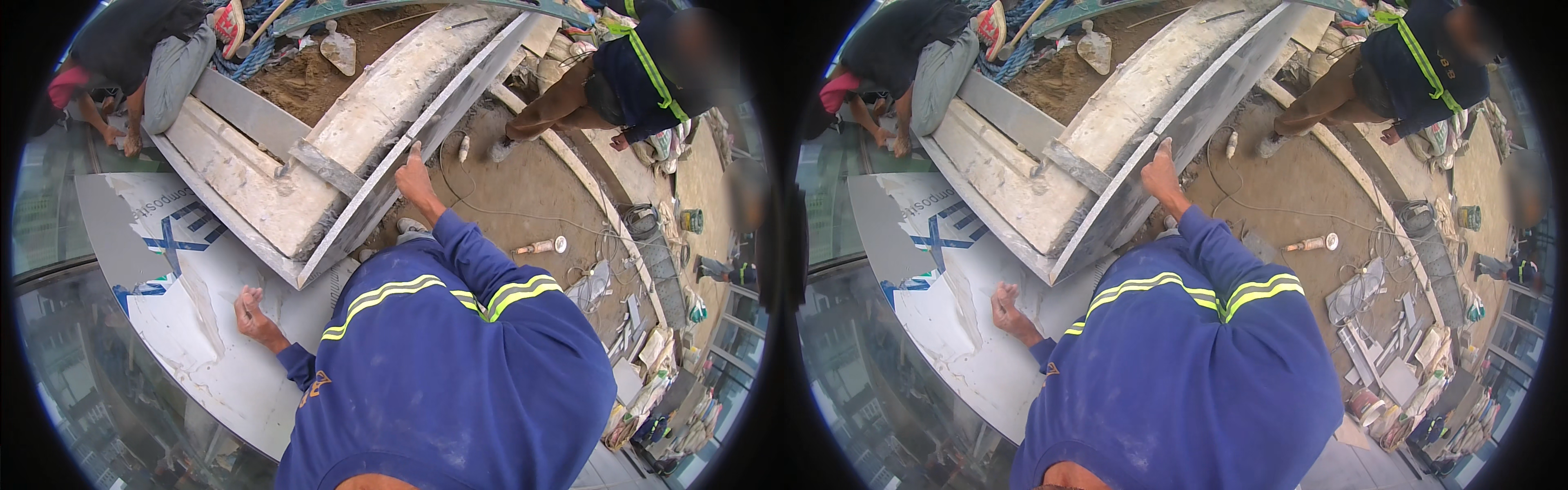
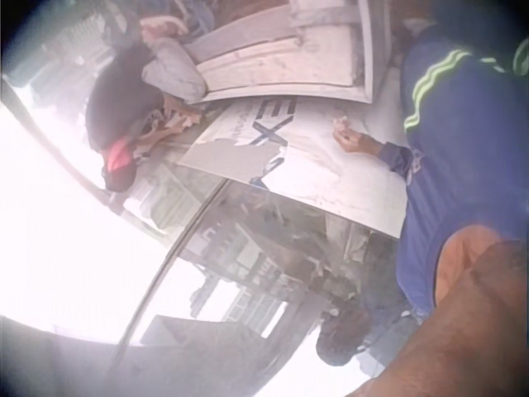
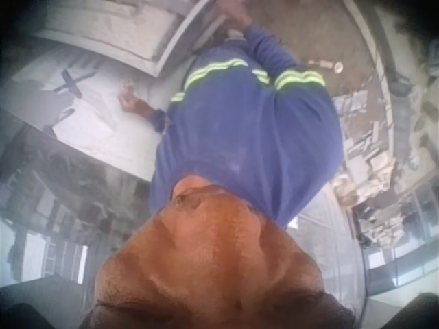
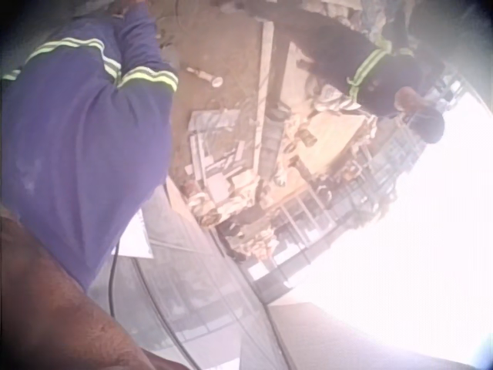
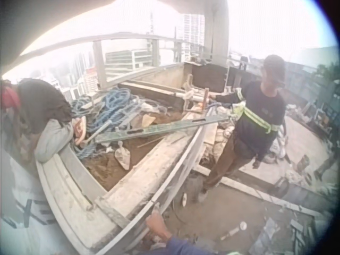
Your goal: The person uses an angle grinder to cut a dark stone tile while a coworker holds it steady. After cutting, the person places the tile aside and picks up a metal frame to position it against the wall.
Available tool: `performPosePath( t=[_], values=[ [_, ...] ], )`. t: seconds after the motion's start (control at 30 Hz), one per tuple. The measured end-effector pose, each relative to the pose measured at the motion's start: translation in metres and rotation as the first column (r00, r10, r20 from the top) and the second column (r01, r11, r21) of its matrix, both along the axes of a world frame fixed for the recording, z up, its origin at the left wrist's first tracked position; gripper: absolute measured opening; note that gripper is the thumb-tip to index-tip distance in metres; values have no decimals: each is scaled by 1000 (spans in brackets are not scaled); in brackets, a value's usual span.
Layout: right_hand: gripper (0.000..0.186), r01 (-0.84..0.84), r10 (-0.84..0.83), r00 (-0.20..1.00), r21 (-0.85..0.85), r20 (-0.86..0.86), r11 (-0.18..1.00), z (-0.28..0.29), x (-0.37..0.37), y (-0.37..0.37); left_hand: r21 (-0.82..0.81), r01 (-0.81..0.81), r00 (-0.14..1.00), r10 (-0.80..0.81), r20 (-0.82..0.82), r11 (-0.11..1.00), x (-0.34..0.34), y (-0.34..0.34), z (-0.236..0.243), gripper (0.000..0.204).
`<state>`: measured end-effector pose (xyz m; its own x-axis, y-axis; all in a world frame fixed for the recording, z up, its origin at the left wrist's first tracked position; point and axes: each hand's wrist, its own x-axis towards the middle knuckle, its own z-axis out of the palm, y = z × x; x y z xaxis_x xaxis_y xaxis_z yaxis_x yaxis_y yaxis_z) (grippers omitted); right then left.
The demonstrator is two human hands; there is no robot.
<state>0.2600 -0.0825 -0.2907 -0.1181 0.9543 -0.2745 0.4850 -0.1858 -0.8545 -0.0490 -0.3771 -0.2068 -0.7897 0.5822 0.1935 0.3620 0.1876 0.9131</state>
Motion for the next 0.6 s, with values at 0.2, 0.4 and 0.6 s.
performPosePath(
  t=[0.2,0.4,0.6],
  values=[
    [80,-28,26,997,-31,-77,999,-4,-11,-12,-226,335,942,-335,40,915,28,11,8,60],
    [81,-28,24,991,-29,-129,999,-11,-16,-12,-319,366,910,-408,-74,874,35,9,-9,51],
    [82,-49,36,993,117,115,992,-46,-16,-8,-339,350,920,-388,-51,873,43,15,6,44]
  ],
)
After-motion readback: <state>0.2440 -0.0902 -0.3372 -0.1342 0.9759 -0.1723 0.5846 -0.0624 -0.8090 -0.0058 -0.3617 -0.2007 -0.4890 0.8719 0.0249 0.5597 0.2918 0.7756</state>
